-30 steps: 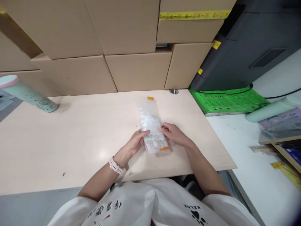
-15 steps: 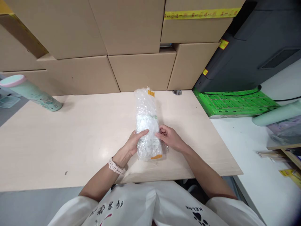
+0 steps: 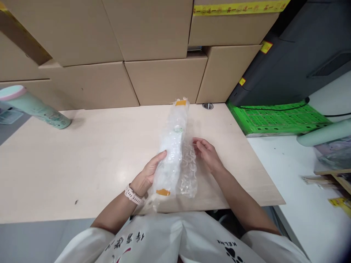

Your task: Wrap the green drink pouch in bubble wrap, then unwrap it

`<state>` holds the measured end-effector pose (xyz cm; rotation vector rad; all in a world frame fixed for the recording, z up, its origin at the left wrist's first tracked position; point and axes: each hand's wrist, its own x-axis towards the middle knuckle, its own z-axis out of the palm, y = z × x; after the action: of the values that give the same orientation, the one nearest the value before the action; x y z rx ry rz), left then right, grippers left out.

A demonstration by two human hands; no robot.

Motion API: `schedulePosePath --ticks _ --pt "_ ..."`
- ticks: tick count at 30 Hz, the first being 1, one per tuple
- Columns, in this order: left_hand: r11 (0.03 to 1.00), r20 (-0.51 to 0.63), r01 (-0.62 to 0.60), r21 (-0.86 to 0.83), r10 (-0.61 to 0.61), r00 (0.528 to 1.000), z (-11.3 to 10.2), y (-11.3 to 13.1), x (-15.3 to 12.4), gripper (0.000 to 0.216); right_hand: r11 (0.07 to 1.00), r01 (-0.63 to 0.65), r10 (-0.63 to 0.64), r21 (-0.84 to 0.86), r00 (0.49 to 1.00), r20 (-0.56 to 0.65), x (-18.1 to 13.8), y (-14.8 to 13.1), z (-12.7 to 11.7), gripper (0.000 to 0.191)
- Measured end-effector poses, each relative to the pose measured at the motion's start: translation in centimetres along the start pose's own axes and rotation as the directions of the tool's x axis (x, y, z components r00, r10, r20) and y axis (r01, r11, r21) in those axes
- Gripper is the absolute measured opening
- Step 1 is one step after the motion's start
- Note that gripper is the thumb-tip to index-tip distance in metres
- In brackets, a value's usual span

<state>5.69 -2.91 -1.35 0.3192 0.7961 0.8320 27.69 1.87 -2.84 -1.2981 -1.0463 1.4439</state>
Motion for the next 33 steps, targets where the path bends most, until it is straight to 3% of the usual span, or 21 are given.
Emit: schedulePosePath --ticks 3,7,13,16,21,24,27,29,30,33 --pt "0.998 0.026 -0.051 0.036 0.05 0.998 -0.4 -0.2 -0.3 0.044 0.983 -0.18 0.171 0.018 0.958 0.229 -0.5 0.1 0.5 0.049" --pt "0.971 0.045 -0.186 0.147 0.182 0.982 0.0 -0.6 -0.1 0.052 0.964 -0.235 0.147 0.125 0.861 0.487 -2.0 0.1 1.5 0.054" --pt "0.853 0.013 -0.409 0.325 0.428 0.904 1.3 -1.5 0.5 0.045 0.917 -0.355 0.205 0.179 0.807 0.553 -2.3 1.2 1.3 0.067" --pt "0.833 -0.05 -0.431 0.346 0.475 0.879 1.6 -2.0 0.3 0.047 0.916 -0.37 0.206 0.154 0.765 0.611 -2.2 1.1 1.1 0.071" --pt "0.834 -0.106 -0.405 0.374 0.472 0.875 1.6 -2.0 0.0 0.047 0.945 -0.299 0.117 0.132 0.687 0.717 -2.4 0.4 0.9 0.085" --pt "0.786 -0.134 -0.387 0.482 0.502 0.854 1.7 -1.9 0.0 0.042 0.971 -0.227 0.113 0.07 0.702 0.703 -2.5 0.5 1.3 0.072" --pt "0.728 -0.134 -0.378 0.572 0.538 0.833 1.7 -1.9 0.3 0.047 0.988 -0.15 0.102 0.025 0.779 0.618 -2.6 0.7 2.0 0.059" --pt "0.656 -0.092 -0.429 0.621 0.605 0.791 1.3 -1.6 0.4 0.06 0.991 -0.132 0.099 0.018 0.818 0.567 -2.7 0.6 2.3 0.054" --pt "0.588 -0.064 -0.462 0.664 0.66 0.748 1.1 -1.3 0.4 0.068 0.992 -0.129 0.101 0.011 0.826 0.555 -2.7 0.6 2.3 0.052" --pt "0.216 0.099 -0.501 0.838 0.842 0.53 0.0 0.4 -0.1 0.075 0.994 -0.108 0.102 -0.024 0.813 0.573 -2.8 0.2 1.8 0.051"
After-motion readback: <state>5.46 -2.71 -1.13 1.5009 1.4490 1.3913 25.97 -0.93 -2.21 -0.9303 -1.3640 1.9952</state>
